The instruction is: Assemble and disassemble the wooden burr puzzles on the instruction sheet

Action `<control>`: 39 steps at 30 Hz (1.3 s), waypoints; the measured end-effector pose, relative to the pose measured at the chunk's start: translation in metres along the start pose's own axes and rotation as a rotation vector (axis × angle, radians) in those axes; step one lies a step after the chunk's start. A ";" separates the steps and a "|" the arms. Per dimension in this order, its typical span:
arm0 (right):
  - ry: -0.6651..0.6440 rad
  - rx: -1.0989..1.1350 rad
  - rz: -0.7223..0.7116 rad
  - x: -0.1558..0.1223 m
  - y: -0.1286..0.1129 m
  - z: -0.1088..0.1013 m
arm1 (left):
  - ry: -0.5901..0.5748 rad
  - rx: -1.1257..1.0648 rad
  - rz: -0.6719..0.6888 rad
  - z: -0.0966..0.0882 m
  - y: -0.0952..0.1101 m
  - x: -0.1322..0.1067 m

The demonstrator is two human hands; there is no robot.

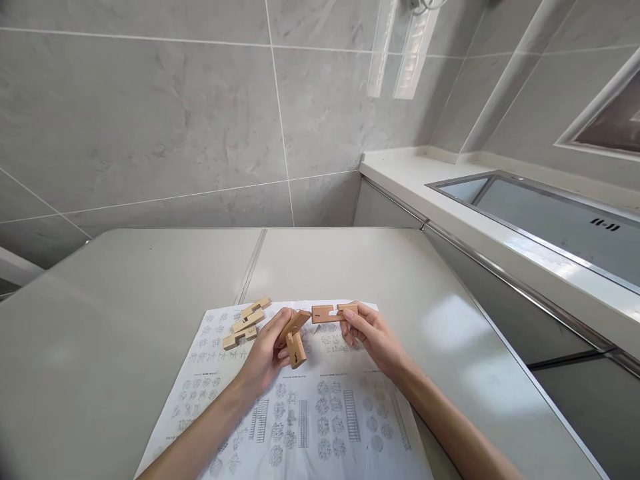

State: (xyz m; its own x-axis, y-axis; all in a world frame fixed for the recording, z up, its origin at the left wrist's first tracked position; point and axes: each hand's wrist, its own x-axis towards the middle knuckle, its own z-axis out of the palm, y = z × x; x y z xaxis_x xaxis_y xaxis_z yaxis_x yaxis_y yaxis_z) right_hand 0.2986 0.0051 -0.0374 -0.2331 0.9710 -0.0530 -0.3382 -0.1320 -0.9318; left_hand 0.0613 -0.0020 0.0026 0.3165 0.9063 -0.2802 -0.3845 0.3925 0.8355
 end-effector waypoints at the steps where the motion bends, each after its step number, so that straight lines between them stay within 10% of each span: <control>1: -0.006 0.022 0.009 0.000 0.000 0.001 | 0.001 0.001 0.000 0.000 0.000 0.000; 39: -0.473 0.198 0.278 -0.012 -0.002 0.010 | -0.212 0.257 -0.024 0.008 -0.002 -0.007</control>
State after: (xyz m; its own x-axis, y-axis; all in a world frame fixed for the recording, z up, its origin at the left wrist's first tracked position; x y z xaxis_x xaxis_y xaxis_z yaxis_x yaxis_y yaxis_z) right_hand 0.2930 -0.0088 -0.0314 -0.7043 0.7057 -0.0774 -0.3593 -0.4484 -0.8185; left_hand 0.0663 -0.0106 0.0068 0.5065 0.8340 -0.2189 -0.1517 0.3361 0.9296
